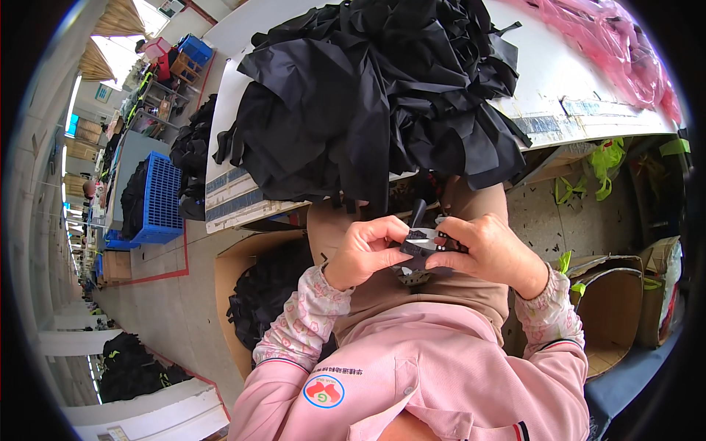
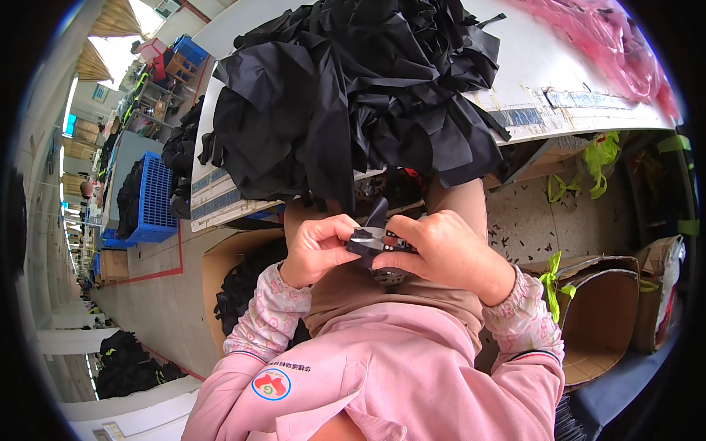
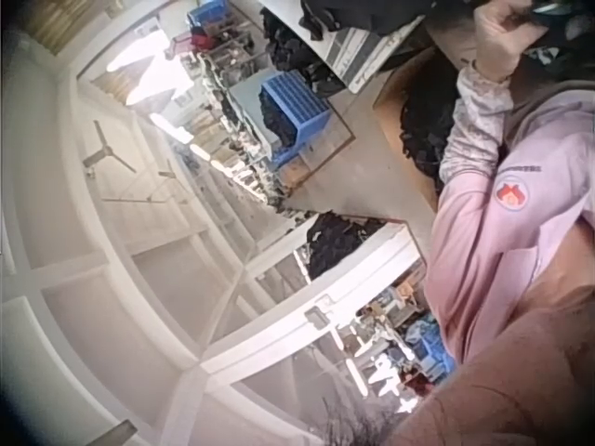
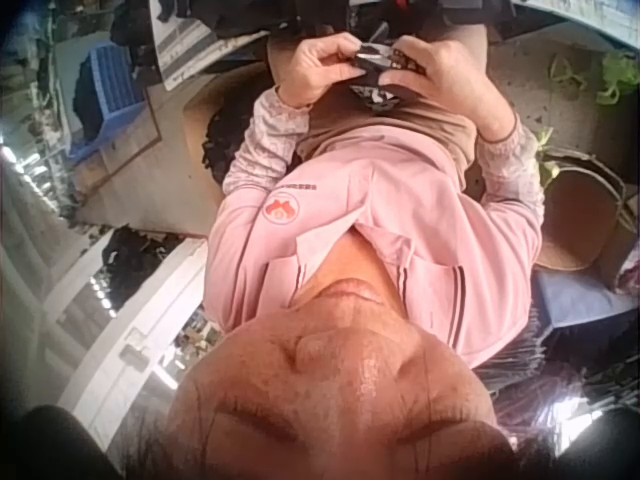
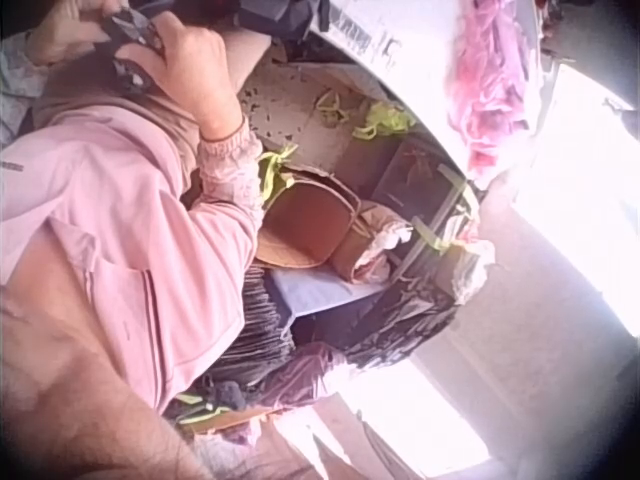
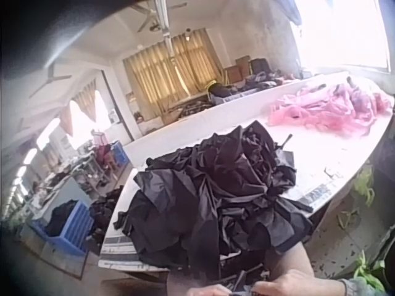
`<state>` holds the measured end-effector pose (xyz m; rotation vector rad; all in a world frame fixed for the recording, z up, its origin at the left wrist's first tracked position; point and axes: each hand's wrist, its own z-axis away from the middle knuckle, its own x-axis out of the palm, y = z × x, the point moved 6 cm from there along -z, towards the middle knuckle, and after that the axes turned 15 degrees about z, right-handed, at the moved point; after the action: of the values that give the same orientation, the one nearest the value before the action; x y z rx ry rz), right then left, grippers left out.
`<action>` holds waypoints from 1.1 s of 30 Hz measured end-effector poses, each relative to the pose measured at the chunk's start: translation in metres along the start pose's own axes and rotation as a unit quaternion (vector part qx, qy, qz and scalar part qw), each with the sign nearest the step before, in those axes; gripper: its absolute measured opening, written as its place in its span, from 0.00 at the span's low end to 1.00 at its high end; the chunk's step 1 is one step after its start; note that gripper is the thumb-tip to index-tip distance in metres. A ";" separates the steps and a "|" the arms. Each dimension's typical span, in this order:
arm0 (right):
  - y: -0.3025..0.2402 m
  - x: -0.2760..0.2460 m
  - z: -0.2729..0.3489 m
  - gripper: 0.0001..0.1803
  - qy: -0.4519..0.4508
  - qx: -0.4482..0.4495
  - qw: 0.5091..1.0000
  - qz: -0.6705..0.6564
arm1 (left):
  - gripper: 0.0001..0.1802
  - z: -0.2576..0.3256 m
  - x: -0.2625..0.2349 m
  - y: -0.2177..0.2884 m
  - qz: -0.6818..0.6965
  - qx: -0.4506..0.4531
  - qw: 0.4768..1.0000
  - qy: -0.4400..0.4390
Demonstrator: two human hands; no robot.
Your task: Trim excess threads and material from black fabric components using hand snips.
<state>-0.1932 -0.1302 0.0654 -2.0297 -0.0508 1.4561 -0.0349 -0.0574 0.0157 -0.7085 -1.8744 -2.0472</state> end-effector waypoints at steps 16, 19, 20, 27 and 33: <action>0.007 0.006 0.003 0.20 -0.017 0.014 0.999 -0.042 | 0.09 0.000 0.003 -0.001 -0.020 -0.008 0.999 -0.030; 0.010 0.004 0.004 0.20 -0.020 0.024 0.995 -0.090 | 0.08 0.000 0.005 0.002 -0.016 -0.013 0.999 -0.050; 0.011 0.000 0.003 0.20 -0.021 0.023 0.995 -0.091 | 0.08 -0.001 0.004 0.001 -0.002 -0.059 0.996 -0.066; 0.002 0.004 0.002 0.21 -0.156 -0.067 0.980 -0.099 | 0.06 -0.012 0.000 -0.003 0.024 -0.312 0.934 -0.173; -0.003 0.007 0.004 0.20 -0.148 -0.106 0.982 -0.051 | 0.06 -0.012 0.005 -0.007 0.017 -0.368 0.903 -0.223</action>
<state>-0.1936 -0.1234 0.0605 -1.9231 -0.4444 1.7353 -0.0447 -0.0677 0.0115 -1.4768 -1.1780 -2.7511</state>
